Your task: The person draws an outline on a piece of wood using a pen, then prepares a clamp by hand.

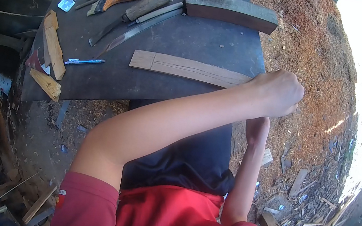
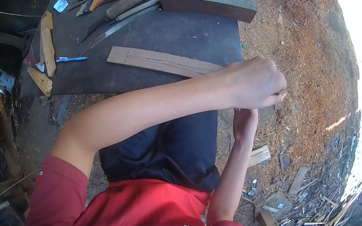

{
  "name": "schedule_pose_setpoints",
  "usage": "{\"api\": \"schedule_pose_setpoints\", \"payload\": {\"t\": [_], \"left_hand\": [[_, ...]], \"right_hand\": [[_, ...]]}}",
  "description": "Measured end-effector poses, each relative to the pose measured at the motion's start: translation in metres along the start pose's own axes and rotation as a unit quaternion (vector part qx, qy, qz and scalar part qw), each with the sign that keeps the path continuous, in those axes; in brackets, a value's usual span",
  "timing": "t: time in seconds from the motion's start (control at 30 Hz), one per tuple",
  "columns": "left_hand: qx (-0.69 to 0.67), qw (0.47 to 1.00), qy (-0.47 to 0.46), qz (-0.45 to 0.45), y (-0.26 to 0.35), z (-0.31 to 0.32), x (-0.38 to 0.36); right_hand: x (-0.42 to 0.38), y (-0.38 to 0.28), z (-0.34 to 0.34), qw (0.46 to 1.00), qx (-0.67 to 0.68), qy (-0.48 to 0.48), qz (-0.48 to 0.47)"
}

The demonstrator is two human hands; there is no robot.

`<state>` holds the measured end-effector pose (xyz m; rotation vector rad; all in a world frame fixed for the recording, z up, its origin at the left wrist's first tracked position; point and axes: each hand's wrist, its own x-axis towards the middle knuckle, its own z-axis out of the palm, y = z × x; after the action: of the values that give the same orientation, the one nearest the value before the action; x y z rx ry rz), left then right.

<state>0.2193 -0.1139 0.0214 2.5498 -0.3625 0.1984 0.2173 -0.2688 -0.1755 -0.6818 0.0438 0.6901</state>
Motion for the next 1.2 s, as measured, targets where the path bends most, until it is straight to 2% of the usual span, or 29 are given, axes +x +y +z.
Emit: {"api": "schedule_pose_setpoints", "payload": {"t": [0.07,0.17,0.27,0.37,0.6,0.8,0.9,1.1,1.2], "left_hand": [[-0.002,1.0,-0.002,0.002,0.0,0.001,-0.001],[-0.016,1.0,0.0,0.005,0.0,0.001,-0.002],[-0.017,1.0,0.007,0.013,-0.002,0.002,-0.002],[-0.02,0.999,0.018,0.024,-0.003,0.003,-0.001],[0.002,0.999,0.006,0.032,-0.002,0.004,-0.001],[-0.032,0.999,0.002,0.024,-0.001,-0.001,-0.001],[-0.028,0.999,-0.017,0.017,-0.001,-0.004,0.0],[-0.009,1.0,-0.01,0.011,-0.003,0.002,0.0],[-0.01,1.0,-0.012,0.012,-0.002,0.002,0.001]], "right_hand": [[-0.003,0.001,-0.039,0.986,0.096,-0.134,0.018],[-0.028,-0.001,0.006,0.998,0.06,0.022,0.018],[-0.035,0.003,0.012,0.994,-0.084,-0.002,0.065],[-0.037,0.017,0.041,0.987,-0.101,0.076,0.098],[-0.009,0.02,0.047,0.993,-0.033,0.049,0.102],[0.003,0.005,0.037,0.985,0.031,0.01,0.171],[0.003,0.008,0.03,0.99,0.06,0.0,0.13],[0.0,0.011,0.015,0.996,0.061,0.045,0.044],[-0.006,0.007,-0.006,0.987,0.155,-0.016,0.035]]}}
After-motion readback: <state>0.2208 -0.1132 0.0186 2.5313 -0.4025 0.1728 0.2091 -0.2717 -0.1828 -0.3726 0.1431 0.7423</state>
